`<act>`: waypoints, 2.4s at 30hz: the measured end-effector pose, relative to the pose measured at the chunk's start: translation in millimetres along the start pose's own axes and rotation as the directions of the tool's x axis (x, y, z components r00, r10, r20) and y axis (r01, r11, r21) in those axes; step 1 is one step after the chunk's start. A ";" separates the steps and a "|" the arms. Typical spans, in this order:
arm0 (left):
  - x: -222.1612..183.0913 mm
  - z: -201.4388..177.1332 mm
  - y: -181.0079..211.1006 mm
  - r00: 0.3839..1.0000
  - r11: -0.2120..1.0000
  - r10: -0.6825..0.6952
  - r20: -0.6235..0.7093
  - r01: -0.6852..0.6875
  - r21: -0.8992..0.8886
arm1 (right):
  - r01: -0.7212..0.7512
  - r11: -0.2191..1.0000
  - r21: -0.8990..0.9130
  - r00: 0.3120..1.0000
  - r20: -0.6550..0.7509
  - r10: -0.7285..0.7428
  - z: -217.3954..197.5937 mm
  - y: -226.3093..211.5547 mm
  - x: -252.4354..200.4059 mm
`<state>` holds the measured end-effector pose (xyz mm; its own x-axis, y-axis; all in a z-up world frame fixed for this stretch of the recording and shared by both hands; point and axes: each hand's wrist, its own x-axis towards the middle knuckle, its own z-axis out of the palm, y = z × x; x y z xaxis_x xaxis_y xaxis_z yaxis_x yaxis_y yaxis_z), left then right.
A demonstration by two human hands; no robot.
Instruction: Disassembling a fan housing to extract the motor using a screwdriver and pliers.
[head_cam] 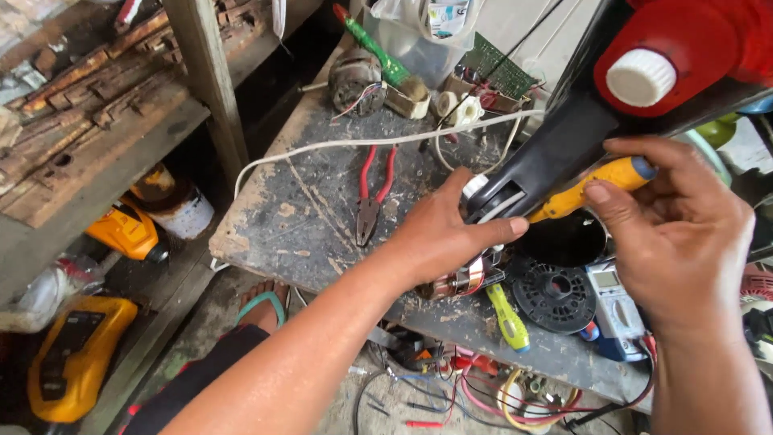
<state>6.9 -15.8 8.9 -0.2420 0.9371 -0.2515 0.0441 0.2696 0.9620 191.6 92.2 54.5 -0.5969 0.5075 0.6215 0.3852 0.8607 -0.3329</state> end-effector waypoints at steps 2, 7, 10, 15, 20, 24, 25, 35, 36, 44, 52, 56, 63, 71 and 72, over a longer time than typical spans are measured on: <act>4.3 3.8 1.6 0.999 0.999 0.026 -0.034 -0.024 0.033 | -0.110 0.983 0.147 0.993 0.048 0.104 -4.3 5.2 4.1; 2.4 8.2 7.0 1.000 1.000 -0.002 -0.025 0.001 -0.020 | -0.071 0.980 0.185 0.997 0.052 0.063 -7.8 2.3 4.8; -3.5 10.1 8.0 1.000 0.999 0.013 -0.024 -0.014 -0.046 | -0.031 0.969 0.246 0.990 0.143 -0.005 -13.8 5.7 8.2; 1.0 14.4 7.5 0.996 0.998 0.016 -0.083 -0.022 -0.066 | -0.191 0.963 0.189 0.975 0.147 0.165 -0.2 -5.9 7.0; -1.1 16.3 1.0 0.988 0.993 0.096 -0.120 -0.104 -0.060 | 0.033 0.979 0.200 0.963 -0.268 0.023 26.8 -3.0 3.9; 3.6 13.9 1.1 0.992 0.996 0.067 -0.107 -0.074 -0.057 | 0.021 0.919 0.393 0.990 -0.133 0.035 21.0 -2.7 2.3; 5.5 14.0 0.4 0.992 0.998 0.040 -0.118 -0.045 -0.042 | 0.000 0.851 0.525 0.999 -0.043 0.026 19.3 -3.1 1.3; -1.1 15.1 6.5 0.985 0.996 0.064 -0.163 -0.072 -0.044 | 0.122 0.699 0.705 0.764 -0.516 0.387 79.7 -2.1 4.8; 0.9 18.6 3.2 0.987 0.997 0.045 -0.153 -0.053 -0.047 | 0.100 0.700 0.707 0.764 -0.505 0.401 82.4 -3.7 3.4; 10.5 27.5 0.1 0.966 0.988 0.105 -0.238 -0.129 -0.088 | 0.249 0.479 0.842 0.785 -0.465 0.410 83.4 -21.7 7.1; 16.1 21.2 -6.0 0.957 0.994 0.086 -0.276 -0.102 -0.047 | 0.165 0.930 0.329 0.696 -0.706 0.126 97.2 -0.9 5.3; 14.0 12.9 -5.4 0.965 0.997 0.046 -0.257 -0.062 -0.054 | 0.112 0.985 -0.130 0.836 -0.524 -0.164 62.7 -0.7 7.4; 16.9 20.7 -10.1 0.964 0.993 0.106 -0.242 -0.117 -0.031 | 0.144 0.980 0.140 0.989 -0.007 -0.145 2.8 0.0 23.8; 16.2 29.4 -9.7 0.965 0.978 0.089 -0.246 -0.132 -0.164 | 0.116 0.826 -0.552 0.941 0.328 0.087 -7.1 0.3 51.6; 17.9 29.9 -8.1 0.970 0.979 0.086 -0.229 -0.125 -0.159 | 0.099 0.824 -0.557 0.940 0.323 0.105 -10.1 0.0 56.5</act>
<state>31.2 5.4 -6.6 -0.4529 0.8811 -0.1364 -0.0811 0.1116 0.9904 165.0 120.5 96.8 -0.7484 0.5809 0.3202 0.6504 0.7373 0.1826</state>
